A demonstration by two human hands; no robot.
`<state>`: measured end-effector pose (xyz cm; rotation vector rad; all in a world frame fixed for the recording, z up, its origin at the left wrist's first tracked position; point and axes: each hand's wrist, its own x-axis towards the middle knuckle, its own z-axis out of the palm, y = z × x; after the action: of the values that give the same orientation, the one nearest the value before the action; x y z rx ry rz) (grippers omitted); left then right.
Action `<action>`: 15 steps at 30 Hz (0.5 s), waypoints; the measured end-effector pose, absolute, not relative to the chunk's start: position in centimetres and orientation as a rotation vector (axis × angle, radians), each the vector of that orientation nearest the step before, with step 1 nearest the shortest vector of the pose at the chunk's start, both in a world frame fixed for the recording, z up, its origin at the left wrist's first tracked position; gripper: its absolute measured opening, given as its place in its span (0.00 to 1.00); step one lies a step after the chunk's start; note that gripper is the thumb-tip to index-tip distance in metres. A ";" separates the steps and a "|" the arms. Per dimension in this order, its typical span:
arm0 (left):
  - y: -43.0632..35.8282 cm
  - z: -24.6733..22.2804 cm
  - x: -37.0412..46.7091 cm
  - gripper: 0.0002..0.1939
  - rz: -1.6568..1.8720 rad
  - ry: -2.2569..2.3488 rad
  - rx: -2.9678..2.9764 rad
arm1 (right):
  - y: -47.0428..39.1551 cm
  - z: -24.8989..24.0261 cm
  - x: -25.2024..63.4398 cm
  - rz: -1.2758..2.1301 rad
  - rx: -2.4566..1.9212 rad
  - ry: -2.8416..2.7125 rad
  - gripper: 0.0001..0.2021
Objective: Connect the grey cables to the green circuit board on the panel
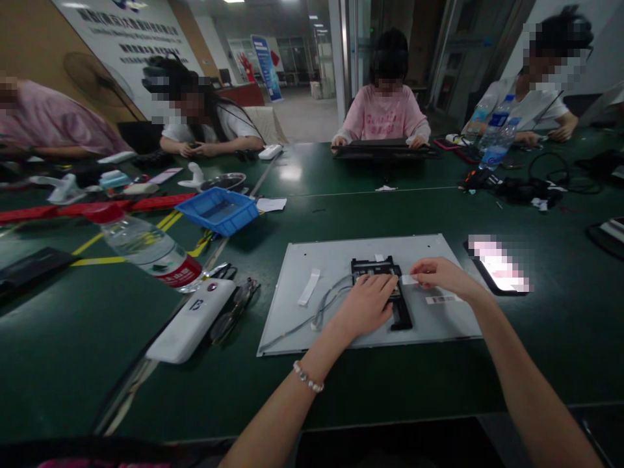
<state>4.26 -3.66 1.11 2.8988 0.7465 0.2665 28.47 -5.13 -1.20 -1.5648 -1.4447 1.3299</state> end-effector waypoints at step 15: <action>-4.0 1.3 4.4 0.19 0.239 0.749 3.026 | -4.9 -2.0 26.1 0.994 -1.663 -1.716 0.08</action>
<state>4.45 -3.97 1.32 3.0262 0.7491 0.2392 26.08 -4.86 -2.05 -1.6633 -1.7156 0.9941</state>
